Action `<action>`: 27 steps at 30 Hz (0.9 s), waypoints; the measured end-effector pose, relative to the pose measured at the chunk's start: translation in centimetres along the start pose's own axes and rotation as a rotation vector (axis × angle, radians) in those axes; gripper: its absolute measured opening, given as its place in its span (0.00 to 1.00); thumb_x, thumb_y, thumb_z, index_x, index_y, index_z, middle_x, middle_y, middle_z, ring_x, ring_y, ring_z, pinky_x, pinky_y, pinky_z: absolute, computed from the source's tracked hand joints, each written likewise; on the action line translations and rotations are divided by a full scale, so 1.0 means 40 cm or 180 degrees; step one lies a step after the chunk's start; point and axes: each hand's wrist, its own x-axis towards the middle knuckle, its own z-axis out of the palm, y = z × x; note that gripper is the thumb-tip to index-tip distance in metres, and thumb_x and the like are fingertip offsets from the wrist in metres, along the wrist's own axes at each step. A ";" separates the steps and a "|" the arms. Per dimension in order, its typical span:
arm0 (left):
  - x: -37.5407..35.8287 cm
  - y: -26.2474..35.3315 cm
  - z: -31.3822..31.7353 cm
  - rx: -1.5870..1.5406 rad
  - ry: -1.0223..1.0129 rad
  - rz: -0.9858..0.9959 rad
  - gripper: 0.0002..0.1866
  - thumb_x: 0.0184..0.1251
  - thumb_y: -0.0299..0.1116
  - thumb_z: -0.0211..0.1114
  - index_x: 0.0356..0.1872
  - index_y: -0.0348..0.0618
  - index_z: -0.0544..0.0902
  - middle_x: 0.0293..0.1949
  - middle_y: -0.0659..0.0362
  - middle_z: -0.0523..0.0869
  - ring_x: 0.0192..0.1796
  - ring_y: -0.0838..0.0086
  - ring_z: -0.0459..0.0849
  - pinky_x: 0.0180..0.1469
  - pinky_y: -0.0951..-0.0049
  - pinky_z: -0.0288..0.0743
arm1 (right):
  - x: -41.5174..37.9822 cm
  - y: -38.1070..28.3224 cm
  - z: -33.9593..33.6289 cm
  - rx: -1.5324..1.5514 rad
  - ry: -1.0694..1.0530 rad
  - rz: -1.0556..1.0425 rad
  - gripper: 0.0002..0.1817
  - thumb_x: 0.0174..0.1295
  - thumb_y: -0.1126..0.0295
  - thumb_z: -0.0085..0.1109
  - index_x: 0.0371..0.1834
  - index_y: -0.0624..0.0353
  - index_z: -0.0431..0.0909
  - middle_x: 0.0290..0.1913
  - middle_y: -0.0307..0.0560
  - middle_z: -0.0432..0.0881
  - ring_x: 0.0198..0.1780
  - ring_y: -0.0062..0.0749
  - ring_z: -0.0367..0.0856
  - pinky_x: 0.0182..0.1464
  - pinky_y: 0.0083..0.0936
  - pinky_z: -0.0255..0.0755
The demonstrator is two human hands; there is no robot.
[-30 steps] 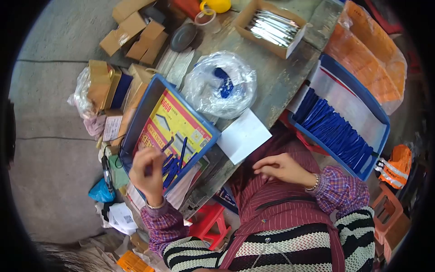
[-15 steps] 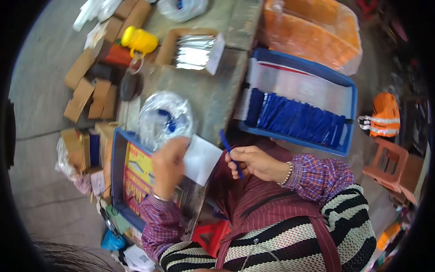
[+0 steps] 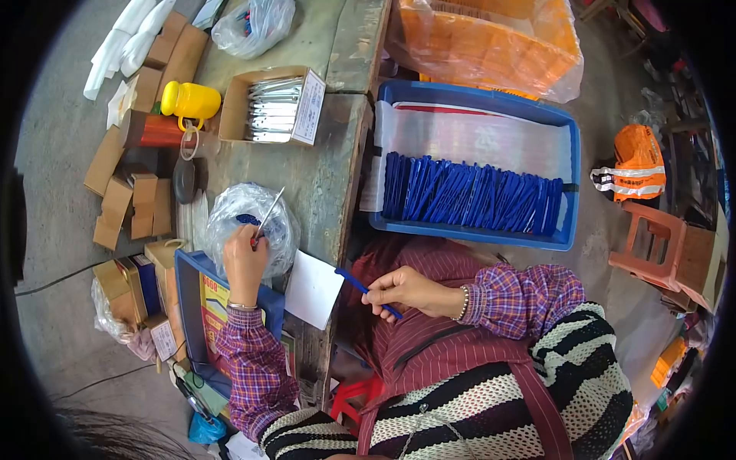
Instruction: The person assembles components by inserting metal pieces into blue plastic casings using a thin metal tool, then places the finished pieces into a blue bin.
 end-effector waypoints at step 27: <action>-0.211 0.123 -0.088 -0.6533 0.0003 -0.1833 0.06 0.61 0.24 0.63 0.39 0.43 0.81 0.36 0.57 0.77 0.25 0.81 0.67 0.24 0.82 0.62 | 0.000 0.010 0.010 -0.0606 0.0017 -0.0204 0.11 0.66 0.68 0.55 0.43 0.65 0.79 0.27 0.38 0.80 0.24 0.15 0.76 0.28 0.12 0.71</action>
